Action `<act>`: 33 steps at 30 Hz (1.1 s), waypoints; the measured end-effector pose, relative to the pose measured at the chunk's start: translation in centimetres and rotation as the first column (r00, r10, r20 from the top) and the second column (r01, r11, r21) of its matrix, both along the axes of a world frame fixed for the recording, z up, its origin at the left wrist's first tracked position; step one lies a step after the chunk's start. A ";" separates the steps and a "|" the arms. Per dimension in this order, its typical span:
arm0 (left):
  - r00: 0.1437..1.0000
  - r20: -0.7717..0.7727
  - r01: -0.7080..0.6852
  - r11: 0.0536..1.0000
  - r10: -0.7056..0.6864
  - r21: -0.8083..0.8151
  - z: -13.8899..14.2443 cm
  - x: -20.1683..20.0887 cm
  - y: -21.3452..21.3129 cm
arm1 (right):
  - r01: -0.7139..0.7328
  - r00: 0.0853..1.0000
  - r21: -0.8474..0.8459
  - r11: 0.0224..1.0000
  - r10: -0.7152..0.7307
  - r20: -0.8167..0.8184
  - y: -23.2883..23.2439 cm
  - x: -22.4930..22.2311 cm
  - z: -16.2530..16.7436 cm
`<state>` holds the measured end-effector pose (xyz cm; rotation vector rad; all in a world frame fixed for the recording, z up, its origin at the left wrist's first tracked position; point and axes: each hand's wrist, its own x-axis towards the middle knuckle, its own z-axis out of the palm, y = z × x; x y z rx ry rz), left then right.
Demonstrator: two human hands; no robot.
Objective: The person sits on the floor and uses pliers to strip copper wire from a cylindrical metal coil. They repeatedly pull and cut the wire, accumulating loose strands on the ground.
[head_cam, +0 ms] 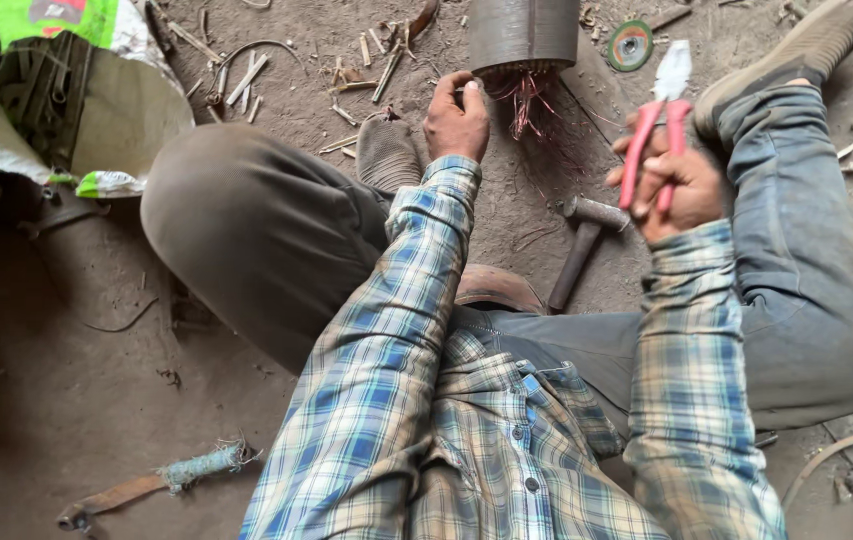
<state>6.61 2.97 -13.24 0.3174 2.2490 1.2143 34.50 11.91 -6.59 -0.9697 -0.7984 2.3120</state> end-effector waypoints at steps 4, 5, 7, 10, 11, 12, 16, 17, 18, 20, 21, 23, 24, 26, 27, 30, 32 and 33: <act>1.000 -0.006 0.003 1.000 -0.003 -0.004 0.0 -0.6 0.1 | -0.198 0.980 -0.091 0.976 0.198 -0.019 -2.8 -2.9 0.4; 1.000 -0.010 0.001 1.000 -0.001 0.007 -0.1 -0.6 0.2 | -0.233 0.972 -0.123 0.965 0.234 -0.003 -3.2 -3.5 0.0; 0.999 0.027 0.032 0.999 -0.032 0.002 -0.6 -0.9 0.7 | -0.274 0.958 -0.182 0.944 0.284 0.031 -3.6 -4.7 -1.1; 0.998 0.052 0.027 0.999 -0.028 0.018 -1.2 -1.0 1.6 | -0.309 0.947 -0.250 0.918 0.321 0.007 -3.2 -5.8 -2.6; 0.998 0.055 0.017 1.000 -0.019 0.025 -1.5 -1.0 1.9 | -0.316 0.946 -0.270 0.910 0.325 -0.013 -3.0 -6.1 -3.0; 0.999 0.040 0.011 0.999 -0.012 0.031 -1.7 -1.0 2.1 | -0.321 0.945 -0.290 0.902 0.326 -0.031 -2.8 -6.3 -3.3; 1.000 0.016 -0.017 0.999 0.017 0.032 -2.8 -0.8 2.5 | -0.342 0.939 -0.346 0.874 0.328 -0.101 -2.0 -6.6 -4.0; 1.000 0.015 -0.027 0.999 0.026 0.027 -3.1 -0.7 2.6 | -0.350 0.937 -0.351 0.869 0.329 -0.120 -1.8 -6.6 -4.1; 0.999 0.008 -0.032 0.999 0.032 0.034 -3.3 -0.6 2.7 | -0.348 0.937 -0.355 0.867 0.334 -0.103 -1.8 -6.6 -4.1; 0.999 -0.010 -0.040 0.998 0.040 0.045 -3.8 -0.5 2.9 | -0.344 0.937 -0.365 0.865 0.342 -0.072 -1.7 -6.7 -4.2; 0.999 -0.004 -0.041 0.998 0.041 0.049 -3.9 -0.4 3.0 | -0.339 0.939 -0.373 0.864 0.336 -0.075 -1.7 -6.7 -4.2; 0.999 0.008 -0.042 0.997 0.041 0.061 -4.1 -0.5 3.3 | -0.327 0.943 -0.384 0.864 0.323 -0.079 -1.6 -6.7 -4.3; 0.999 -0.001 -0.039 0.997 0.039 0.070 -4.1 -0.5 3.4 | -0.328 0.944 -0.385 0.863 0.307 -0.117 -1.6 -6.7 -4.4; 0.999 -0.022 -0.033 0.996 0.035 0.088 -4.0 -0.5 3.7 | -0.331 0.942 -0.387 0.861 0.275 -0.194 -1.5 -6.6 -4.5; 0.999 -0.022 -0.032 0.996 0.034 0.085 -3.9 -0.5 3.9 | -0.326 0.945 -0.395 0.859 0.280 -0.172 -1.4 -6.5 -4.7; 0.999 -0.039 -0.020 0.997 0.023 0.081 -3.4 -0.6 4.3 | -0.304 0.952 -0.404 0.863 0.289 -0.100 -1.2 -6.2 -5.1; 0.998 -0.068 -0.005 0.997 0.010 0.075 -2.9 -0.9 4.9 | -0.286 0.955 -0.398 0.872 0.294 -0.043 -1.2 -5.9 -5.4; 0.994 -0.109 0.030 0.999 -0.025 0.040 -2.7 -1.1 5.4 | -0.281 0.955 -0.387 0.878 0.294 -0.028 -1.1 -5.8 -5.6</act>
